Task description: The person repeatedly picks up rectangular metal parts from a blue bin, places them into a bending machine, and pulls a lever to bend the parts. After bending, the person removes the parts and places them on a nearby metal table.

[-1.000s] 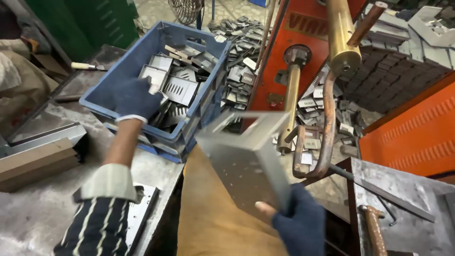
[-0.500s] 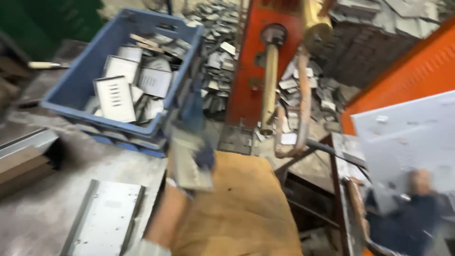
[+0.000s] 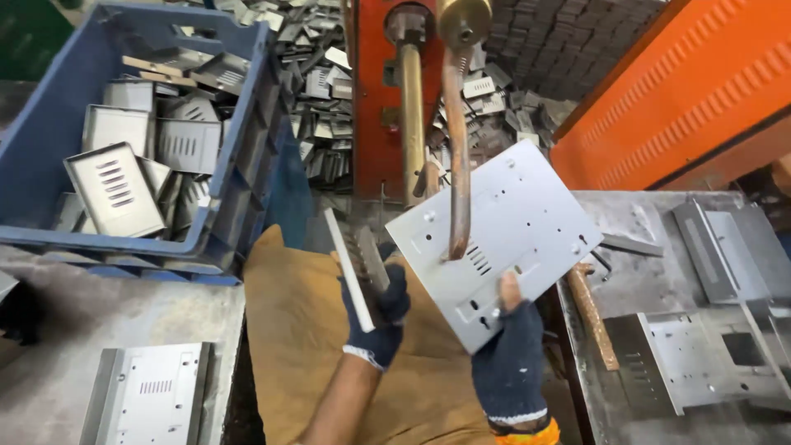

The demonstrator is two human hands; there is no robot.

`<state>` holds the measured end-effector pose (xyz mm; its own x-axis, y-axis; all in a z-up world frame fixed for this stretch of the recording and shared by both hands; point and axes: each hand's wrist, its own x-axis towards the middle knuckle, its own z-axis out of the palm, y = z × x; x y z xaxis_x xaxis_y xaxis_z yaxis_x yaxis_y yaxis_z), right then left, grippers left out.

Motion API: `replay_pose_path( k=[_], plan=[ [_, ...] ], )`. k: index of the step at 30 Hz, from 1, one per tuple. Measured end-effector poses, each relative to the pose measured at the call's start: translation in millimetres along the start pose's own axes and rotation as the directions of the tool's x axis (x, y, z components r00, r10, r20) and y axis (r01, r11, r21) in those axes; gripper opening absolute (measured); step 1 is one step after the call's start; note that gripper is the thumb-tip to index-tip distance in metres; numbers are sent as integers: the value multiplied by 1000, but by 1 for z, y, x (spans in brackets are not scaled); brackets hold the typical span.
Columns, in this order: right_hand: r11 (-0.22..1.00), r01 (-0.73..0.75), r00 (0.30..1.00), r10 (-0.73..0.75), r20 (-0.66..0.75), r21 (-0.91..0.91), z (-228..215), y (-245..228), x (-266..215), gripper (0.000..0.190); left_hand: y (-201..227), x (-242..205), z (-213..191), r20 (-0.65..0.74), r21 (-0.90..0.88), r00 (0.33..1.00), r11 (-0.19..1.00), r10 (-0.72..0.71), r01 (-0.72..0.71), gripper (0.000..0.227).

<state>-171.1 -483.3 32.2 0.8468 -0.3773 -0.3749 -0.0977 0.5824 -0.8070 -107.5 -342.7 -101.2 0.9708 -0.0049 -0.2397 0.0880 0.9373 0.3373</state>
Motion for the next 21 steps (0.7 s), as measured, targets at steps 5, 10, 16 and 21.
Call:
replay_pose_path(
  k=[5,10,16,21],
  plan=[
    [958,46,999,-51,-12,-283,-45,24,5,52,-21,-32,21,-258,175,963,976,-78,126,55],
    [976,99,990,-77,119,-196,-26,10,-3,50,-24,-36,33,-291,374,953,927,80,36,49],
    [983,111,984,-88,158,-145,-8,-6,-12,53,-26,-19,31,-199,461,964,885,176,-67,48],
    [988,135,982,-123,144,-77,-22,13,-8,55,-20,-29,48,-233,494,961,869,147,-13,53]
  ],
)
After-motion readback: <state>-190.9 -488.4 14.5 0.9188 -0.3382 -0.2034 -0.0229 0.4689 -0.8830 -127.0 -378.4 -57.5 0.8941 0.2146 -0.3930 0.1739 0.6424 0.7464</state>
